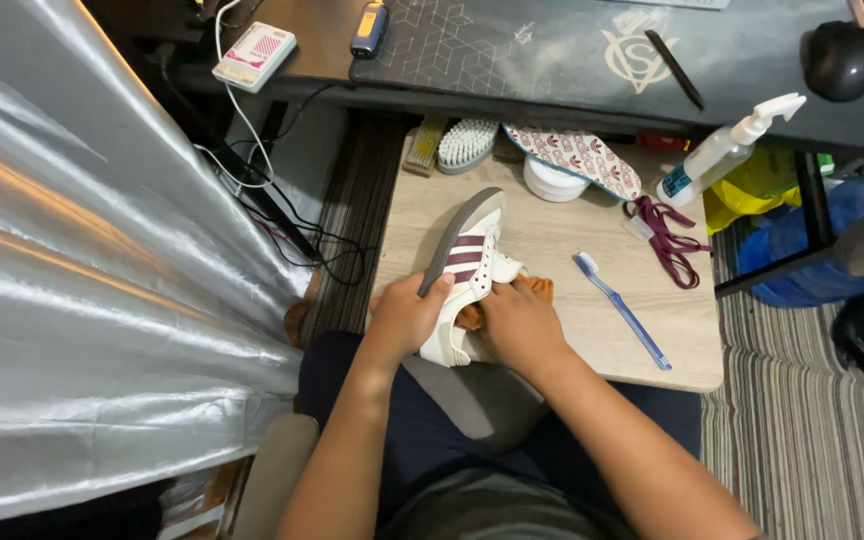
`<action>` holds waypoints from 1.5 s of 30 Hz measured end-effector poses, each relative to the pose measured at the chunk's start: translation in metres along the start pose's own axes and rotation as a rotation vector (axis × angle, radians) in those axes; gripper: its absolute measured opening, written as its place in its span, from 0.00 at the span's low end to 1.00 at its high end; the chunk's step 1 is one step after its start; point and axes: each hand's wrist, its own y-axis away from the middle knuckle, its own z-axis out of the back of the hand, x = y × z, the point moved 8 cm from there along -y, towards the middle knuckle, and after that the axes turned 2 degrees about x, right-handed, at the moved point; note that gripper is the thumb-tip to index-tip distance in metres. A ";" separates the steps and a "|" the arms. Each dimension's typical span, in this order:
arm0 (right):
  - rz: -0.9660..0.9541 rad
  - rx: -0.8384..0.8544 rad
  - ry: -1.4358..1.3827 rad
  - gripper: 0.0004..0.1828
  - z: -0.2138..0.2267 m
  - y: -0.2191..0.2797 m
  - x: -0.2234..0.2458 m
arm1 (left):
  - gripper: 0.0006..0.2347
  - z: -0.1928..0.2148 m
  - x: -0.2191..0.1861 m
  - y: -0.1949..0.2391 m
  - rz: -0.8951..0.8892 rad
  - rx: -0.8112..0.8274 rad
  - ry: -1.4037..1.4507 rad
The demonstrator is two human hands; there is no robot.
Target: The person scrubs a white sneaker with a toothbrush, wipes it with an orange cloth, applies a spray cleaner, and continues scrubbing and wiping. The person then wipes the table surface and folds the cloth.
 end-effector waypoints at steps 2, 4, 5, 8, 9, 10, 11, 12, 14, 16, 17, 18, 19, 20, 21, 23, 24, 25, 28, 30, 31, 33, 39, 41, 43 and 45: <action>0.000 -0.033 0.054 0.20 0.002 0.003 0.003 | 0.26 -0.004 0.001 -0.001 -0.005 0.010 0.003; -0.130 0.073 -0.096 0.27 0.003 0.012 0.006 | 0.25 -0.007 -0.003 -0.002 -0.001 0.010 -0.005; -0.131 0.070 -0.095 0.27 -0.002 0.012 0.004 | 0.25 -0.005 -0.004 -0.002 -0.005 0.009 -0.006; -0.054 0.019 -0.210 0.28 -0.011 0.014 0.003 | 0.25 -0.003 -0.006 -0.002 -0.003 -0.008 -0.016; 0.003 0.005 -0.229 0.27 -0.013 0.016 0.005 | 0.26 -0.004 -0.005 -0.003 -0.007 -0.004 -0.022; 0.058 -0.012 -0.247 0.25 -0.014 0.018 0.006 | 0.26 -0.005 -0.005 -0.006 -0.014 0.001 -0.030; 0.054 -0.014 -0.248 0.25 -0.024 0.019 -0.002 | 0.26 -0.006 -0.004 -0.006 -0.018 0.004 -0.033; 0.048 -0.065 -0.187 0.27 -0.030 0.019 -0.010 | 0.27 -0.006 -0.004 -0.007 -0.029 0.015 -0.031; 0.042 -0.115 -0.126 0.28 -0.029 0.025 -0.018 | 0.27 -0.005 -0.003 -0.006 -0.041 0.026 -0.029; 0.082 -0.404 0.177 0.25 0.008 0.040 -0.014 | 0.27 -0.002 -0.004 -0.005 -0.050 0.027 -0.022; 0.086 -0.410 0.179 0.25 -0.002 0.038 -0.018 | 0.27 -0.001 -0.010 -0.005 -0.054 0.021 -0.021; 0.135 -0.384 0.133 0.21 -0.016 0.038 -0.020 | 0.27 0.000 -0.014 -0.003 -0.057 0.006 -0.014; 0.184 -0.359 0.086 0.18 -0.030 0.037 -0.022 | 0.27 0.001 -0.019 -0.002 -0.060 -0.008 -0.007; 0.180 -0.358 0.086 0.18 -0.031 0.038 -0.014 | 0.27 -0.002 -0.018 -0.003 -0.061 -0.004 -0.009; 0.275 -0.315 -0.155 0.16 -0.033 0.040 -0.003 | 0.22 -0.004 -0.018 -0.005 -0.084 -0.008 0.078; 0.364 -0.268 -0.387 0.14 -0.028 0.042 0.009 | 0.20 -0.008 -0.017 -0.010 -0.111 -0.008 0.172; 0.401 -0.256 -0.330 0.15 -0.023 0.042 0.014 | 0.20 -0.009 -0.019 -0.013 -0.152 0.012 0.148; 0.438 -0.244 -0.274 0.16 -0.018 0.043 0.019 | 0.21 -0.010 -0.020 -0.015 -0.194 0.032 0.124; 0.314 -0.319 -0.024 0.22 -0.038 0.018 -0.033 | 0.23 -0.004 -0.021 -0.014 -0.106 0.173 0.153; 0.298 -0.293 -0.028 0.29 -0.036 0.022 -0.029 | 0.23 -0.006 -0.021 -0.019 -0.070 0.172 0.168; 0.285 -0.272 -0.031 0.37 -0.036 0.022 -0.027 | 0.22 -0.007 -0.019 -0.022 -0.038 0.166 0.181; 0.280 -0.202 -0.169 0.34 -0.034 0.025 -0.012 | 0.21 -0.008 -0.017 -0.023 -0.067 0.160 0.228; 0.333 -0.097 -0.123 0.34 -0.033 0.021 -0.042 | 0.19 -0.011 -0.013 -0.038 -0.096 0.153 0.321; 0.241 -0.078 0.046 0.36 -0.042 0.012 -0.050 | 0.19 -0.011 -0.016 -0.040 -0.074 0.172 0.318; 0.274 -0.270 -0.019 0.27 -0.023 0.007 -0.032 | 0.19 -0.010 -0.027 -0.039 -0.173 0.179 0.319; 0.206 -0.205 -0.077 0.20 -0.037 0.007 -0.022 | 0.19 -0.011 -0.025 -0.040 -0.176 0.169 0.356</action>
